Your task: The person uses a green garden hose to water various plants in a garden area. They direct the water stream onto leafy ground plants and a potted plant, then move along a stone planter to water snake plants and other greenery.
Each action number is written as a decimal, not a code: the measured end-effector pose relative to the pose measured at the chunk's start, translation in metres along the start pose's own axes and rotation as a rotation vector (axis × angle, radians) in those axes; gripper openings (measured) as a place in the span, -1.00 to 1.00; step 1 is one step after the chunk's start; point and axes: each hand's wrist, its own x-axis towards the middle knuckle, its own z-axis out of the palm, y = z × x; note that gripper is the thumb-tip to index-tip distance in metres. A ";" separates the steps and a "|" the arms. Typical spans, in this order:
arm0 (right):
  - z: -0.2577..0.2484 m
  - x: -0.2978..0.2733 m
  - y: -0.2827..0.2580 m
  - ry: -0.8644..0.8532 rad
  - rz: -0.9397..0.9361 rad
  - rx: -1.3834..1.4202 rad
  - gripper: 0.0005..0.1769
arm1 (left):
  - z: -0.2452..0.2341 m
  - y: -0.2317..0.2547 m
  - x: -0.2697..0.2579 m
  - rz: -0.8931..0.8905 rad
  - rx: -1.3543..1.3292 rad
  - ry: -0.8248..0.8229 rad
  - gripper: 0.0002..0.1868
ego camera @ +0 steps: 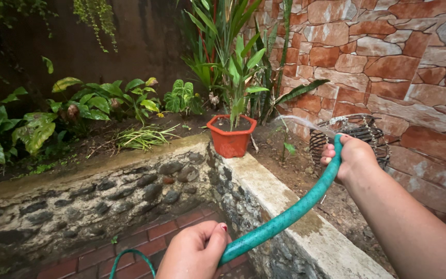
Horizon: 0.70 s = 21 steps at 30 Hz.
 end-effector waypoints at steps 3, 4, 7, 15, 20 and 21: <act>-0.002 0.003 0.001 -0.016 0.007 0.005 -0.83 | 0.000 0.001 0.000 -0.011 -0.004 -0.005 -0.60; -0.002 0.004 0.001 -0.016 0.008 0.005 -0.82 | 0.000 0.001 0.000 -0.007 0.000 0.000 -0.60; -0.004 0.005 0.001 -0.014 -0.003 -0.007 -0.81 | 0.001 0.000 0.000 -0.005 -0.017 0.001 -0.61; -0.004 0.007 0.002 -0.037 0.010 -0.005 -0.80 | 0.001 -0.005 0.003 0.039 0.002 0.029 -0.60; -0.005 0.009 0.003 -0.043 0.008 -0.001 -0.79 | 0.001 -0.006 0.002 0.036 -0.019 0.024 -0.59; -0.005 0.009 0.004 -0.041 0.005 -0.004 -0.79 | 0.001 -0.006 0.002 0.035 -0.013 0.033 -0.60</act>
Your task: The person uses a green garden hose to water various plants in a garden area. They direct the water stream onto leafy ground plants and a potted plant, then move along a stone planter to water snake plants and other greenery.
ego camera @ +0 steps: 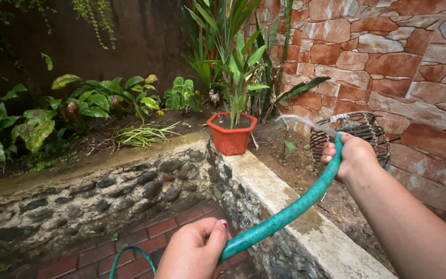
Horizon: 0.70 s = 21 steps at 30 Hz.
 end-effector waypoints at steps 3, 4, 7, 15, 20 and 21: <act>0.001 -0.003 0.000 0.000 -0.010 -0.003 -0.79 | 0.000 0.000 0.000 0.017 0.020 0.023 -0.61; 0.001 -0.005 0.000 -0.001 -0.013 -0.003 -0.78 | 0.000 0.000 0.000 0.034 0.028 0.029 -0.61; 0.002 -0.013 0.000 0.046 -0.012 -0.004 -0.78 | 0.001 0.001 0.000 0.037 0.037 0.026 -0.61; -0.014 -0.018 0.011 0.142 0.031 0.005 -0.79 | 0.003 -0.005 0.000 0.095 0.131 0.017 -0.61; -0.052 0.008 0.047 0.144 0.121 0.005 -0.78 | 0.002 -0.006 -0.005 0.010 0.251 -0.025 -0.61; -0.061 0.011 0.056 0.147 0.127 -0.008 -0.77 | 0.001 -0.005 -0.006 -0.009 0.272 -0.031 -0.62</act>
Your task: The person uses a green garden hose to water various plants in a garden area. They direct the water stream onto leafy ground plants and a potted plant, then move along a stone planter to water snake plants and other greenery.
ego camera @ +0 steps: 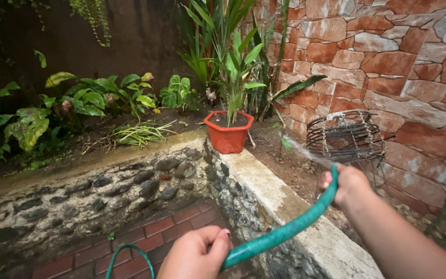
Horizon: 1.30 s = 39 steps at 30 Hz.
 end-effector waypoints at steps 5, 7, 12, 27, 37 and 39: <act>-0.019 0.012 0.018 0.043 0.043 0.047 -0.85 | -0.002 -0.002 -0.002 -0.014 0.032 -0.039 -0.62; -0.017 0.008 0.019 0.049 0.050 0.057 -0.85 | -0.001 -0.005 -0.002 0.001 0.027 -0.029 -0.62; -0.004 -0.010 0.015 0.021 0.036 0.057 -0.81 | -0.005 -0.005 -0.004 0.006 0.046 -0.024 -0.61; 0.002 -0.015 0.012 0.038 0.017 0.077 -0.84 | -0.009 -0.014 0.003 -0.026 -0.013 -0.063 -0.63; 0.000 -0.008 0.014 0.064 -0.018 0.015 -0.84 | -0.010 -0.019 0.009 -0.030 0.018 -0.067 -0.63; 0.002 -0.011 0.014 0.064 -0.008 0.024 -0.82 | -0.010 -0.021 0.010 -0.034 0.020 -0.071 -0.63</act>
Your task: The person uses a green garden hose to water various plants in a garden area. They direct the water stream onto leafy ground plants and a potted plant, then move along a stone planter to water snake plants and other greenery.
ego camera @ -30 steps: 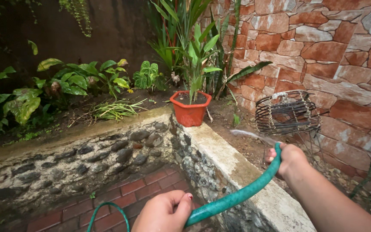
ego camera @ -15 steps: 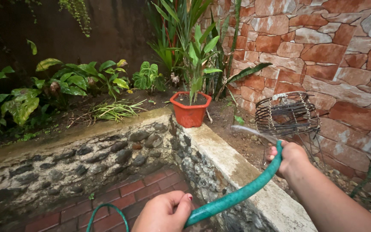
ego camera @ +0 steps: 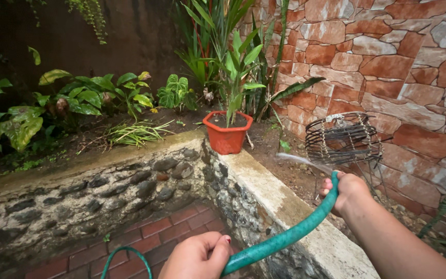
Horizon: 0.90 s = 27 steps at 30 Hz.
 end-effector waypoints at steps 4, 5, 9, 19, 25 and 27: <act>0.006 -0.013 0.000 0.021 0.001 -0.013 -0.81 | -0.001 -0.002 0.002 0.013 -0.006 0.004 -0.62; 0.007 -0.016 -0.001 0.031 0.004 -0.009 -0.80 | -0.002 -0.002 0.001 0.015 -0.003 0.006 -0.62; 0.012 -0.024 -0.001 0.048 0.009 0.002 -0.80 | -0.006 0.002 -0.002 0.023 -0.008 0.004 -0.62; 0.012 -0.025 0.001 0.067 -0.010 -0.024 -0.80 | -0.013 0.007 -0.010 0.006 -0.013 0.001 -0.62; 0.037 -0.049 -0.019 -0.023 -0.093 -0.023 -0.76 | -0.016 -0.003 -0.009 0.040 -0.047 0.030 -0.64; 0.048 -0.058 -0.030 -0.034 -0.134 -0.042 -0.80 | -0.016 -0.007 -0.007 0.056 -0.077 0.030 -0.63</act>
